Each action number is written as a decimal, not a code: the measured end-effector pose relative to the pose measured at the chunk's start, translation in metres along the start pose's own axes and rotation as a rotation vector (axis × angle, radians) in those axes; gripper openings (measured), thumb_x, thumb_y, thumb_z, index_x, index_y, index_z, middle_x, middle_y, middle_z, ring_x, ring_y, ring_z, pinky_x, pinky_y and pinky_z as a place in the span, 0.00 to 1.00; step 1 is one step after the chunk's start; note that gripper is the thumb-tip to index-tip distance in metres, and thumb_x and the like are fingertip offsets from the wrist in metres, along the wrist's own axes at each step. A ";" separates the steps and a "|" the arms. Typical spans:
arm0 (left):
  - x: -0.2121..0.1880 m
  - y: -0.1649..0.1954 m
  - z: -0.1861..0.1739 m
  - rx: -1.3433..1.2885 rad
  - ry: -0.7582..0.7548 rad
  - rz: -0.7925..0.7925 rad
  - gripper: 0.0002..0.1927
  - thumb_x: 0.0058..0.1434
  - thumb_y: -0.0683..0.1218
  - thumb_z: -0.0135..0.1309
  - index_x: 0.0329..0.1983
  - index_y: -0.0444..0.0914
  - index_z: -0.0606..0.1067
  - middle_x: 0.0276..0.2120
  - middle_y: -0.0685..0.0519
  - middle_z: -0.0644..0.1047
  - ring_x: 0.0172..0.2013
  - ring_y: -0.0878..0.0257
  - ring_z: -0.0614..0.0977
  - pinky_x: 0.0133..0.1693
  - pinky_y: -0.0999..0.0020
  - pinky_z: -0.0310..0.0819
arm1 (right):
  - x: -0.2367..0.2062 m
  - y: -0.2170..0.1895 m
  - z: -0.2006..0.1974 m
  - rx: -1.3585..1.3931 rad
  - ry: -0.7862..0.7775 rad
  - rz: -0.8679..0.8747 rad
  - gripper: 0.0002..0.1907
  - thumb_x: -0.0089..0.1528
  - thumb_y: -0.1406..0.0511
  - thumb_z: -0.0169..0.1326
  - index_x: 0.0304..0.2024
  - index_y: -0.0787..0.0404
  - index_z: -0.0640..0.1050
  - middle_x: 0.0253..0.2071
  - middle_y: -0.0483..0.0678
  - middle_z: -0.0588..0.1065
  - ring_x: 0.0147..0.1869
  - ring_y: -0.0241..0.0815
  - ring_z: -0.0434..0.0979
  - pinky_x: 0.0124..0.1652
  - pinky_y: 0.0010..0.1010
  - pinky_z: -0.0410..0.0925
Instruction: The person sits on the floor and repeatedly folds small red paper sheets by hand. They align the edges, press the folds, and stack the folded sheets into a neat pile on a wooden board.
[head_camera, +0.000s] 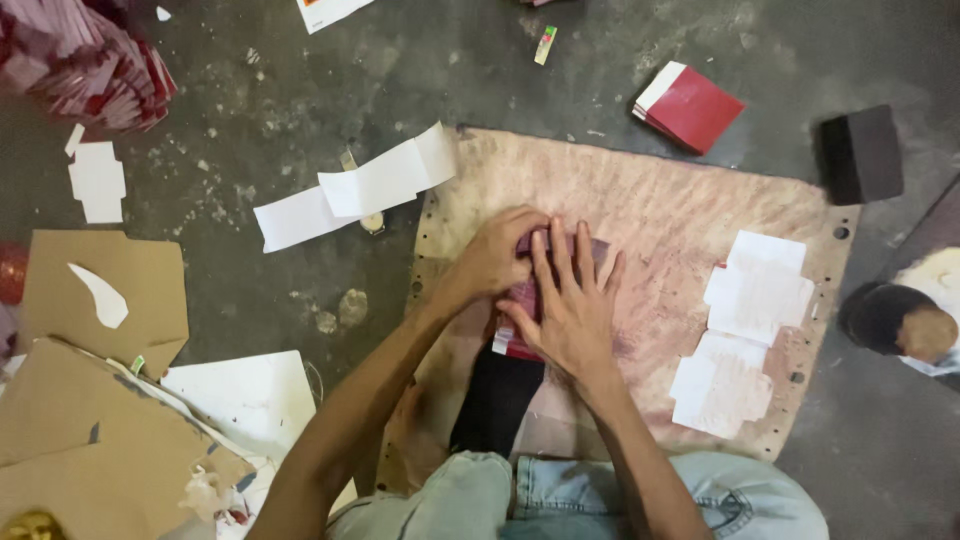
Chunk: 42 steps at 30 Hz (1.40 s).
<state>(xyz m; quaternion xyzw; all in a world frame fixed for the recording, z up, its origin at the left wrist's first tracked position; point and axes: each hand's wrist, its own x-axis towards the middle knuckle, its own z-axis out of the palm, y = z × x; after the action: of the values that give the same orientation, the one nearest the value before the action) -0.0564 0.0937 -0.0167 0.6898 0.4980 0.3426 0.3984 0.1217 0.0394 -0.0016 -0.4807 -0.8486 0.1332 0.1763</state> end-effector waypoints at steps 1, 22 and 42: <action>0.001 0.002 -0.003 0.125 0.016 0.069 0.22 0.54 0.37 0.64 0.53 0.37 0.76 0.49 0.47 0.79 0.53 0.50 0.80 0.57 0.58 0.76 | 0.001 0.001 -0.001 -0.008 -0.054 0.029 0.52 0.59 0.39 0.57 0.75 0.62 0.62 0.79 0.55 0.54 0.83 0.57 0.47 0.71 0.70 0.31; -0.009 0.012 -0.034 0.146 0.416 0.024 0.16 0.57 0.41 0.65 0.48 0.35 0.77 0.43 0.47 0.80 0.45 0.51 0.83 0.48 0.61 0.77 | 0.001 -0.019 0.004 -0.110 0.011 0.017 0.47 0.58 0.39 0.52 0.70 0.61 0.66 0.71 0.62 0.62 0.75 0.68 0.56 0.66 0.65 0.54; -0.004 0.051 0.021 -0.847 0.317 -0.470 0.35 0.57 0.49 0.67 0.65 0.33 0.68 0.55 0.42 0.76 0.55 0.54 0.79 0.53 0.64 0.80 | 0.016 0.041 -0.011 1.309 0.126 0.504 0.28 0.65 0.68 0.58 0.67 0.68 0.68 0.59 0.53 0.73 0.62 0.42 0.75 0.60 0.34 0.71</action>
<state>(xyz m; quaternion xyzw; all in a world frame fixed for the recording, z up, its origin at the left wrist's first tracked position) -0.0183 0.0756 0.0194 0.2764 0.5115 0.5160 0.6291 0.1507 0.0743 -0.0054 -0.4648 -0.4449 0.6252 0.4419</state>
